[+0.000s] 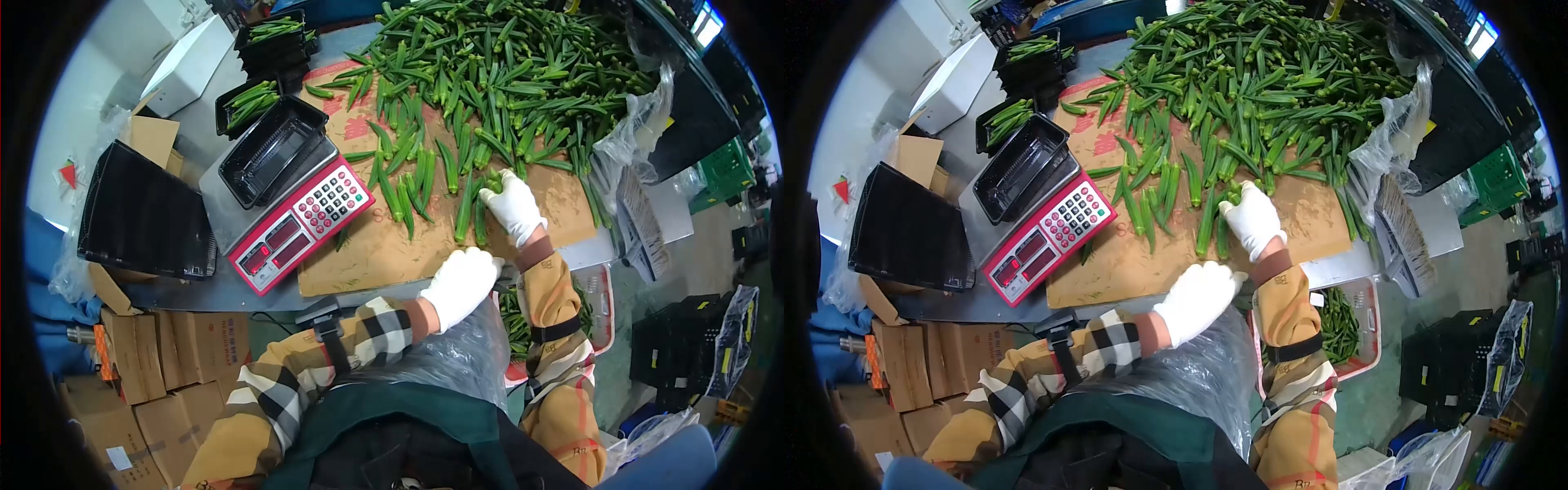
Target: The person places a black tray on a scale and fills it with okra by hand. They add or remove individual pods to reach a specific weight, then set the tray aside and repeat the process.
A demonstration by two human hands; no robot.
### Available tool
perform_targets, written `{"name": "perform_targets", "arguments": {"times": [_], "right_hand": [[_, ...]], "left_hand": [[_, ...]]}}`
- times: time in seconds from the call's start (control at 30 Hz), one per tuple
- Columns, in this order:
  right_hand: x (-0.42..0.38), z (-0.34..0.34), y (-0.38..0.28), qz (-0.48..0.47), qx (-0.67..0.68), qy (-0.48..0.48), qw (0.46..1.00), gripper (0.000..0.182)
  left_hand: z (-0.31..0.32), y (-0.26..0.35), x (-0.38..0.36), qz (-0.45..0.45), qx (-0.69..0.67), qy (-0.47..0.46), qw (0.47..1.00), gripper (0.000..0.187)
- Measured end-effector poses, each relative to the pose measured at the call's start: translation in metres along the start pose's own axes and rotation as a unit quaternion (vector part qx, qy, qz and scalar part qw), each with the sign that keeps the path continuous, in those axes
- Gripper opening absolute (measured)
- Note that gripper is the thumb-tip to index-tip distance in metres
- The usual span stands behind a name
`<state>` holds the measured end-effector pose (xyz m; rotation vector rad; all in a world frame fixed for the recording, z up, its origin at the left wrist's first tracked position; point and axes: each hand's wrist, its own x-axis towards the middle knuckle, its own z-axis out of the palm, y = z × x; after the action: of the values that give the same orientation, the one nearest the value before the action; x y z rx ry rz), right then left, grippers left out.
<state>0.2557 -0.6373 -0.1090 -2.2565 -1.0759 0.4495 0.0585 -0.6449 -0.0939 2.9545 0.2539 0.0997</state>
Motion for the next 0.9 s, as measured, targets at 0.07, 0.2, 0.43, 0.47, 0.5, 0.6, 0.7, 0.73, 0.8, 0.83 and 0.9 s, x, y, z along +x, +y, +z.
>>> {"name": "perform_targets", "arguments": {"times": [0.07, 0.2, 0.43, 0.47, 0.5, 0.6, 0.7, 0.73, 0.8, 0.83, 0.9], "right_hand": [[-0.01, 0.011, -0.014, 0.017, -0.083, -0.019, 0.996, 0.069], [-0.027, 0.031, -0.024, 0.019, -0.099, 0.005, 0.995, 0.074], [-0.045, 0.036, -0.041, -0.01, -0.13, -0.023, 0.991, 0.068], [-0.044, 0.03, -0.039, 0.009, -0.099, -0.039, 0.994, 0.067], [-0.042, 0.023, -0.037, 0.028, -0.068, -0.055, 0.996, 0.066], [-0.026, 0.0, -0.019, 0.06, -0.027, 0.053, 0.996, 0.069], [-0.002, -0.018, -0.014, 0.112, -0.072, 0.085, 0.987, 0.07], [0.007, -0.017, -0.013, 0.13, -0.095, 0.071, 0.984, 0.07], [0.013, -0.01, -0.014, 0.152, -0.13, 0.066, 0.978, 0.071], [0.015, -0.004, -0.014, 0.155, -0.141, 0.074, 0.975, 0.072], [0.019, 0.0, -0.015, 0.156, -0.15, 0.071, 0.974, 0.073]], "left_hand": [[0.0, -0.008, -0.015, -0.049, -0.004, 0.013, 0.999, 0.027], [-0.03, -0.046, -0.061, -0.102, -0.002, 0.025, 0.994, 0.044], [-0.041, -0.149, -0.016, -0.177, -0.157, 0.245, 0.94, 0.034], [-0.049, -0.157, 0.0, -0.234, -0.207, 0.189, 0.931, 0.035], [-0.055, -0.163, 0.015, -0.288, -0.255, 0.13, 0.914, 0.035], [-0.031, -0.178, 0.045, -0.279, -0.167, 0.149, 0.934, 0.037], [-0.028, -0.159, 0.066, -0.336, -0.056, 0.042, 0.939, 0.037], [-0.034, -0.149, 0.072, -0.344, -0.024, 0.019, 0.938, 0.042], [-0.032, -0.15, 0.078, -0.342, -0.039, -0.001, 0.939, 0.045], [-0.03, -0.153, 0.081, -0.342, -0.045, -0.011, 0.939, 0.046], [-0.031, -0.161, 0.086, -0.338, -0.039, -0.042, 0.939, 0.051]]}}
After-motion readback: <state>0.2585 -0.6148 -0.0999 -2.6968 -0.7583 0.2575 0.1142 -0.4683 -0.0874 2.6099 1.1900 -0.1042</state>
